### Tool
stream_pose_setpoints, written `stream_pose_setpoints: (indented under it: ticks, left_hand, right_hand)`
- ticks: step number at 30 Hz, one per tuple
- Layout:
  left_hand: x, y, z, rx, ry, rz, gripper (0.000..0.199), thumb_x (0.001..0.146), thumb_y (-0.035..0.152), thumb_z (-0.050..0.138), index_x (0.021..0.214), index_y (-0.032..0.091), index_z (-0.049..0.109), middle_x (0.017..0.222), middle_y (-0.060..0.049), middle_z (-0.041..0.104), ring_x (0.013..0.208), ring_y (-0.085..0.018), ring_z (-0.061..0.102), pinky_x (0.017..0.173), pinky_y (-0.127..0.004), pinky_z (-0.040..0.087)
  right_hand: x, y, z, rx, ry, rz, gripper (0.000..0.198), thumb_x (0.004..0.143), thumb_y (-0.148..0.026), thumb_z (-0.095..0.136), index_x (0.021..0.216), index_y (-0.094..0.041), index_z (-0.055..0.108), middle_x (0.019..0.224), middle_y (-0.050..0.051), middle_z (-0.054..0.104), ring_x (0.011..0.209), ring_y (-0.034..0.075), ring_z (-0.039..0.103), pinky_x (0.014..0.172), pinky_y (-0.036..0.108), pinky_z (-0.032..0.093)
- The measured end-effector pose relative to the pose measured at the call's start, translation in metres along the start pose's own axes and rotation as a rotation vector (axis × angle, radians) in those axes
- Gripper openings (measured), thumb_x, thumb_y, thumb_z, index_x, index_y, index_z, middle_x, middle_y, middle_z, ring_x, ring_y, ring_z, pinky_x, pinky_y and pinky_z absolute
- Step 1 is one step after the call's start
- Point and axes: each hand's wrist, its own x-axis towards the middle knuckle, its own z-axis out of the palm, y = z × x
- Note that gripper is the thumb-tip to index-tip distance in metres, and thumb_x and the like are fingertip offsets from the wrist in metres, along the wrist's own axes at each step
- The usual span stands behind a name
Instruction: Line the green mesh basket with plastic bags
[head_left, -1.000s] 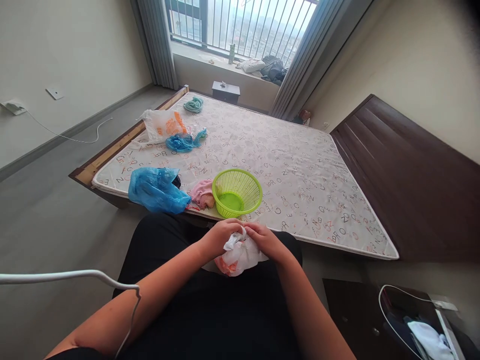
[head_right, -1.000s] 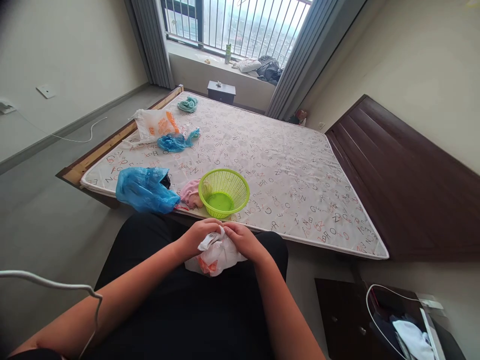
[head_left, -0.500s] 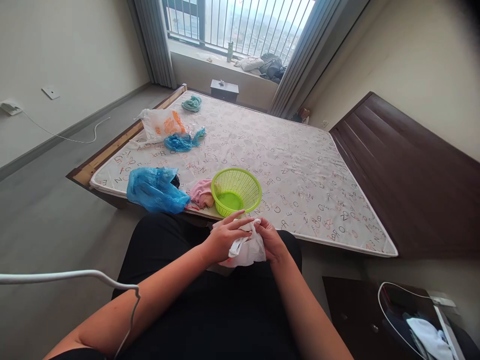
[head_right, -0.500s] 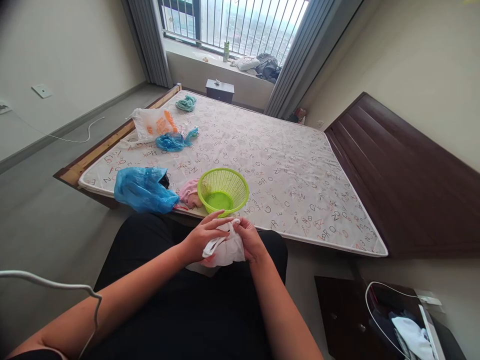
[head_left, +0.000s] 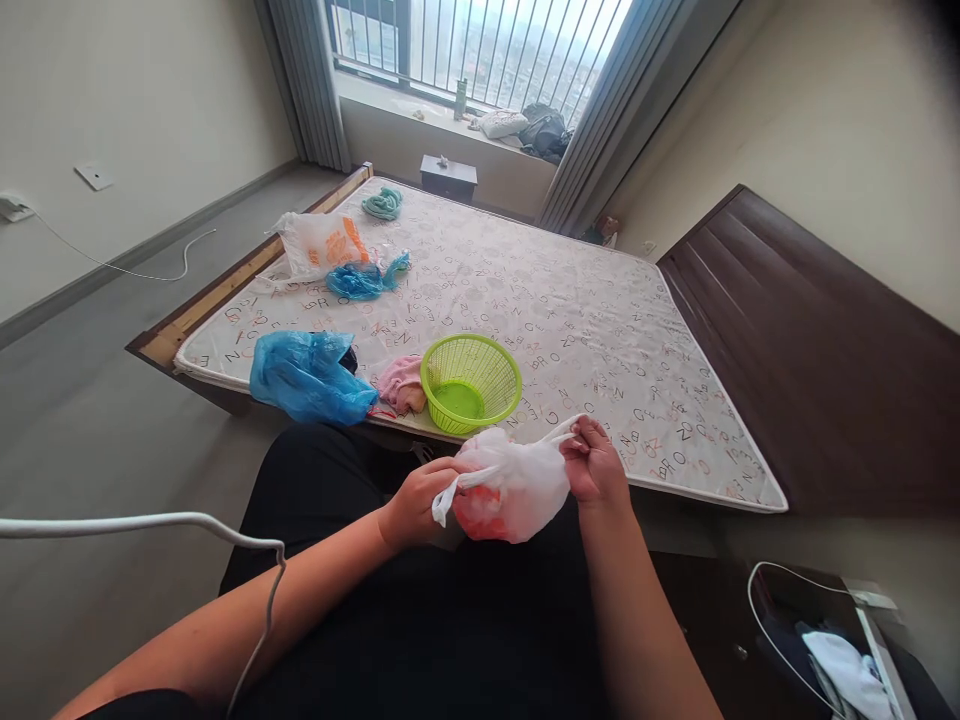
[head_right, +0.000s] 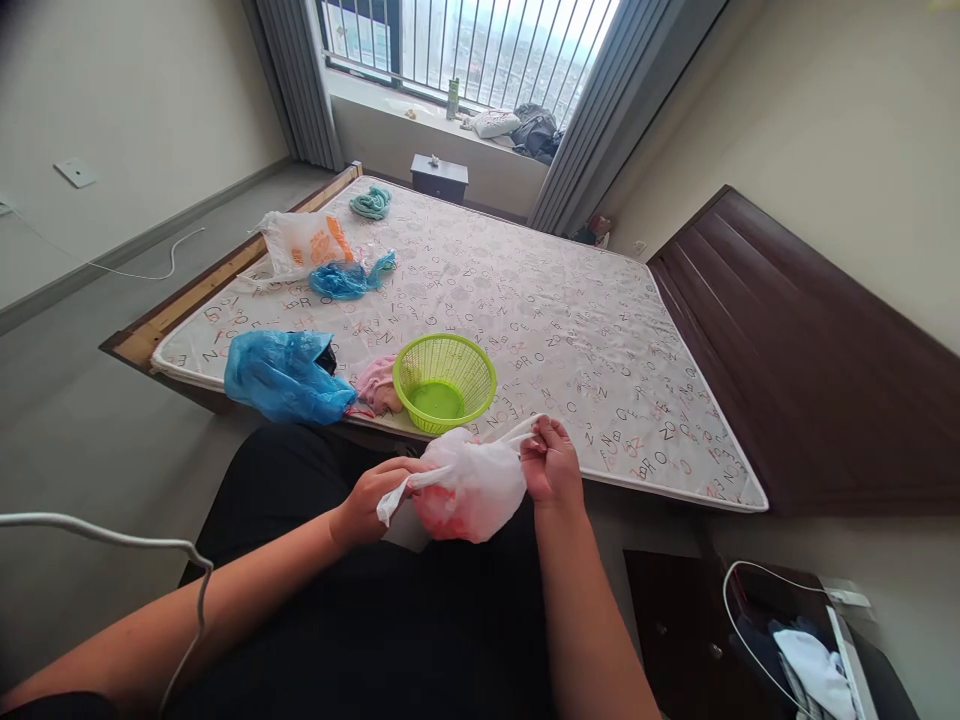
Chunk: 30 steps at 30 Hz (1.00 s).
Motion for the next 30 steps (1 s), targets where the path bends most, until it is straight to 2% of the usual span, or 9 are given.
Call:
stream_pose_setpoints:
  ticks: [4,8,11,15,19,21,25,28,30]
  left_hand:
    - [-0.017,-0.002,-0.007,-0.032,0.047,-0.102,0.035,0.101,0.04,0.052,0.089,0.016,0.075,0.1,-0.014,0.071,0.091,-0.024,0.068,0.084,-0.037,0.054]
    - [-0.021,-0.01,-0.013,-0.028,0.131,-0.16,0.047,0.104,0.046,0.044,0.079,0.016,0.072,0.094,-0.013,0.069,0.087,-0.022,0.065,0.083,-0.036,0.052]
    - [-0.02,-0.017,-0.015,-0.042,0.193,-0.215,0.047,0.103,0.049,0.046,0.076,0.018,0.069,0.091,-0.01,0.069,0.088,-0.022,0.064,0.086,-0.035,0.051]
    - [-0.019,-0.024,-0.017,-0.137,0.293,-0.335,0.045,0.099,0.057,0.05,0.089,0.019,0.072,0.102,-0.01,0.073,0.1,-0.024,0.066,0.097,-0.037,0.05]
    - [-0.018,-0.032,-0.014,-0.231,0.342,-0.414,0.054,0.091,0.066,0.058,0.101,0.017,0.076,0.109,-0.012,0.076,0.109,-0.028,0.067,0.104,-0.04,0.049]
    - [-0.018,-0.039,-0.01,-0.263,0.355,-0.444,0.056,0.087,0.068,0.061,0.103,0.016,0.076,0.108,-0.012,0.077,0.109,-0.029,0.068,0.103,-0.041,0.05]
    - [-0.018,-0.057,-0.005,-0.377,0.382,-0.493,0.06,0.083,0.071,0.064,0.103,0.015,0.074,0.109,-0.012,0.076,0.108,-0.029,0.068,0.099,-0.042,0.053]
    - [-0.016,-0.069,-0.006,-0.418,0.336,-0.521,0.057,0.082,0.07,0.067,0.101,0.016,0.07,0.105,-0.011,0.074,0.104,-0.027,0.069,0.095,-0.042,0.055]
    - [-0.015,-0.072,-0.008,-0.377,0.245,-0.516,0.057,0.078,0.063,0.075,0.111,0.017,0.067,0.111,-0.012,0.072,0.11,-0.028,0.067,0.094,-0.041,0.055]
  right_hand:
    - [0.017,-0.024,-0.012,0.06,0.129,-0.078,0.032,0.071,-0.004,0.083,0.073,-0.018,0.054,0.067,-0.007,0.058,0.05,0.0,0.049,0.037,0.005,0.038]
    - [0.015,-0.025,-0.016,0.043,0.103,-0.098,0.029,0.071,-0.007,0.085,0.074,-0.017,0.057,0.067,-0.007,0.058,0.048,-0.001,0.044,0.038,0.006,0.038]
    - [0.006,-0.018,-0.012,-0.005,-0.006,-0.151,0.032,0.068,-0.02,0.09,0.076,-0.019,0.06,0.066,-0.008,0.058,0.05,0.002,0.047,0.044,0.011,0.045]
    - [-0.011,-0.008,-0.006,-0.157,-0.197,-0.188,0.032,0.069,-0.036,0.091,0.081,-0.022,0.066,0.08,-0.003,0.069,0.076,0.011,0.066,0.068,0.023,0.057]
    - [-0.029,0.007,0.002,-0.446,-0.383,-0.123,0.024,0.083,-0.046,0.079,0.094,-0.025,0.074,0.106,0.004,0.075,0.092,0.017,0.069,0.08,0.032,0.056]
    - [-0.036,0.018,0.007,-0.621,-0.49,-0.123,0.027,0.089,-0.05,0.072,0.102,-0.027,0.076,0.118,0.006,0.074,0.105,0.021,0.068,0.093,0.038,0.054]
    - [-0.043,0.045,0.012,-0.901,-0.73,-0.141,0.036,0.092,-0.055,0.067,0.112,-0.027,0.077,0.132,0.007,0.07,0.131,0.026,0.058,0.117,0.047,0.039]
    - [-0.044,0.072,0.008,-0.925,-0.8,-0.096,0.041,0.092,-0.059,0.065,0.112,-0.026,0.078,0.133,0.008,0.07,0.131,0.026,0.059,0.119,0.048,0.037]
    - [-0.045,0.09,0.003,-0.862,-0.754,-0.013,0.045,0.091,-0.062,0.064,0.113,-0.025,0.077,0.129,0.008,0.072,0.124,0.027,0.063,0.113,0.048,0.043]
